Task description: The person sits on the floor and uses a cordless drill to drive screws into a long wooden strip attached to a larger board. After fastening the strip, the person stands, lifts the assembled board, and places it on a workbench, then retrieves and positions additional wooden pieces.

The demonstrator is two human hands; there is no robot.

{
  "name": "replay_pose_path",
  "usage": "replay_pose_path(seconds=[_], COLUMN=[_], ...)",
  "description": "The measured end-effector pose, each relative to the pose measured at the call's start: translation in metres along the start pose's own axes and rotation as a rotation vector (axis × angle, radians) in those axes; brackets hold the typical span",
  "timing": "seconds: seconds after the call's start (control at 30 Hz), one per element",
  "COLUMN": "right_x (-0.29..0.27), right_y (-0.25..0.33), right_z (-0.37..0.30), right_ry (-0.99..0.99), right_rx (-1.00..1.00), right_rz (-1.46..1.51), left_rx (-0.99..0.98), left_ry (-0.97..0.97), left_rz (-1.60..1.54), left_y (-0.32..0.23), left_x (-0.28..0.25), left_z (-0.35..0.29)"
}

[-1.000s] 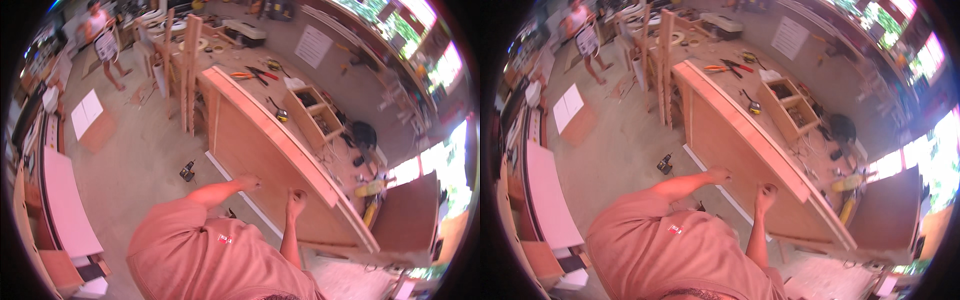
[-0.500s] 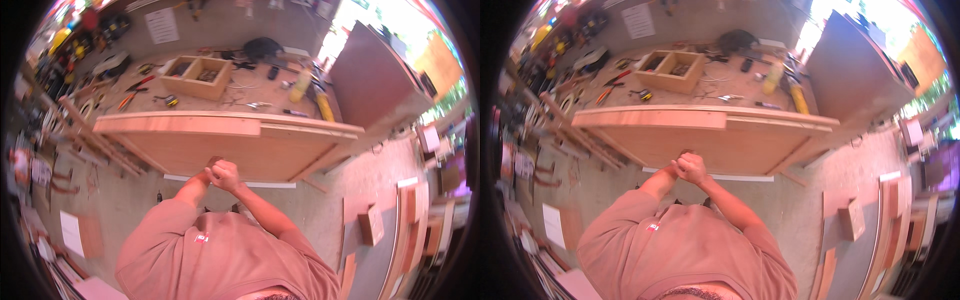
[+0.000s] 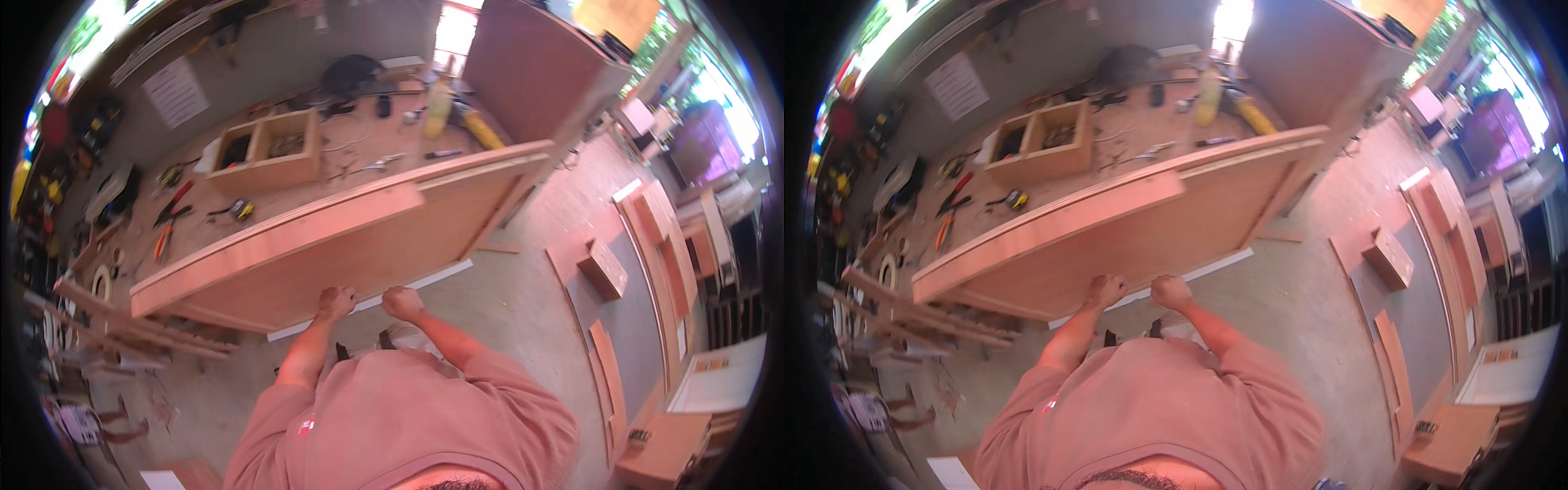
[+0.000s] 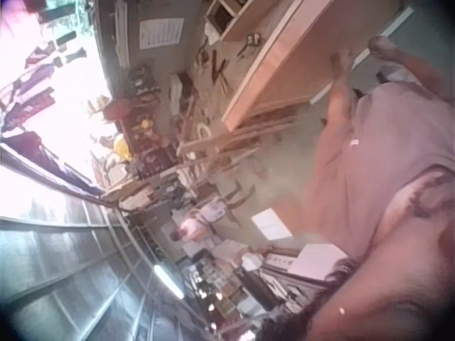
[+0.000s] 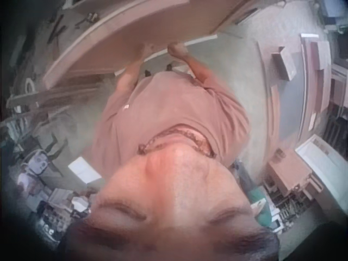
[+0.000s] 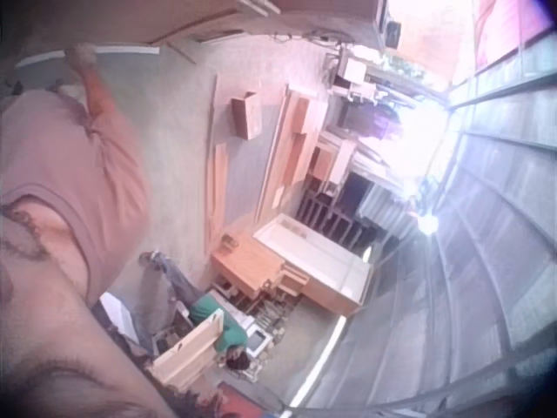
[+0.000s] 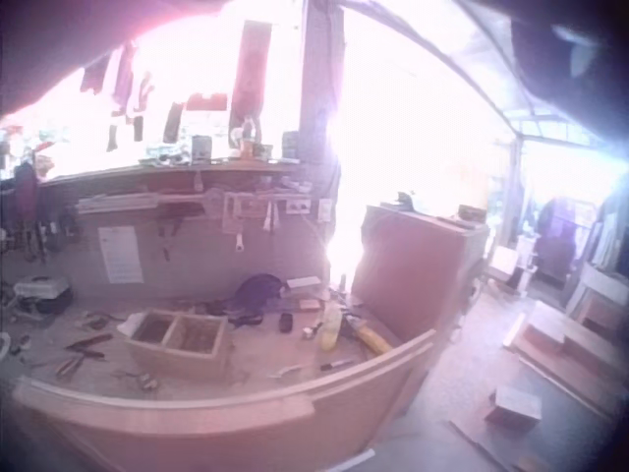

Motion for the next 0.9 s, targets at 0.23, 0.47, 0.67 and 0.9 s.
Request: replay_pose_path(seconds=[0.23, 0.47, 0.67, 0.9], right_x=[-0.063, -0.102, -0.134, -0.129], right_y=[0.050, 0.133, 0.127, 0.125], right_z=[0.070, 0.106, 0.120, 0.110], right_ry=[-0.386, -0.425, -0.471, -0.504], right_rx=[0.307, 0.313, 0.291, 0.192], right_rz=[0.717, 1.639, 1.753, 1.895], left_rx=[-0.314, -0.567, -0.443, 0.186], left_ry=[0.058, -0.289, -0.660, -1.193], left_rz=[-0.119, -0.583, -1.551, -2.189], left_y=[0.145, 0.211, 0.181, 0.147], left_x=[0.037, 0.047, -0.036, -0.150], left_z=[-0.091, -0.181, -0.197, -0.179])
Point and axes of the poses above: each hand's wrist, its own z-axis towards the middle knuckle, its own x-axis out of the palm, y = z × x, the point moved 5 cm from there along z, towards the middle knuckle, and after that the axes turned 11 degrees about y, right-handed, at the moved point
